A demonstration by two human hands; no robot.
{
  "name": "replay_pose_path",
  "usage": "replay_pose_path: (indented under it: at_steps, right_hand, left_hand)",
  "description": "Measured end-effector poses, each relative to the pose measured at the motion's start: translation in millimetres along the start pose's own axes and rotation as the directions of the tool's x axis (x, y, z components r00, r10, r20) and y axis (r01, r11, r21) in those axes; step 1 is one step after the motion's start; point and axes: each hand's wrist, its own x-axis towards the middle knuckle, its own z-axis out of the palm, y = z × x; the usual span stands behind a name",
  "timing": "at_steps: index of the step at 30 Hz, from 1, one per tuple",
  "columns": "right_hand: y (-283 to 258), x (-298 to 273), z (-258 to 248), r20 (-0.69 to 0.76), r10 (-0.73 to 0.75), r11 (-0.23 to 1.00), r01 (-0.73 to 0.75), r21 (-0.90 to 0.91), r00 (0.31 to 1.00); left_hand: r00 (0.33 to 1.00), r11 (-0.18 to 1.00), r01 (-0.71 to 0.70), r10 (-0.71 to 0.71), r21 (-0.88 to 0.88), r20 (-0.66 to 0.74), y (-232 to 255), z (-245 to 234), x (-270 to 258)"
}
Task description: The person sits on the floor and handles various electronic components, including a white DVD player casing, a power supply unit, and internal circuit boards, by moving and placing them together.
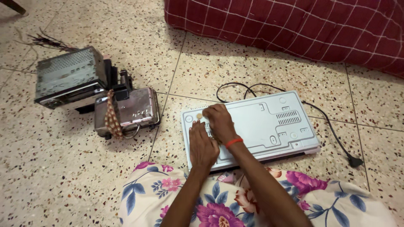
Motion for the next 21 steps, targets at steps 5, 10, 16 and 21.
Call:
replay_pose_path:
  at_steps: [5, 10, 16, 21]
  right_hand:
    - [-17.1, -26.5, -27.8, 0.056, -0.027, 0.999, 0.026, 0.026, 0.998]
    - [-22.0, -52.4, -40.7, 0.051, 0.001, 1.0, -0.002, 0.022, 0.999]
    - [-2.0, -38.3, -36.0, -0.055, 0.08, 0.995, -0.083, -0.056, 0.995]
    - [2.3, -24.2, -25.8, -0.129, 0.118, 0.988, -0.13, -0.089, 0.985]
  left_hand:
    - [0.999, 1.0, 0.018, -0.018, 0.019, 0.027, -2.1, -3.7, -0.3]
    - [1.0, 0.999, -0.012, 0.012, 0.03, 0.013, -2.9, -3.6, -1.2]
    - [0.997, 0.998, -0.052, 0.05, 0.027, 0.053, -0.3, -9.1, -0.1]
    - [0.997, 0.997, -0.054, 0.052, 0.047, 0.055, 1.2, -8.7, 0.6]
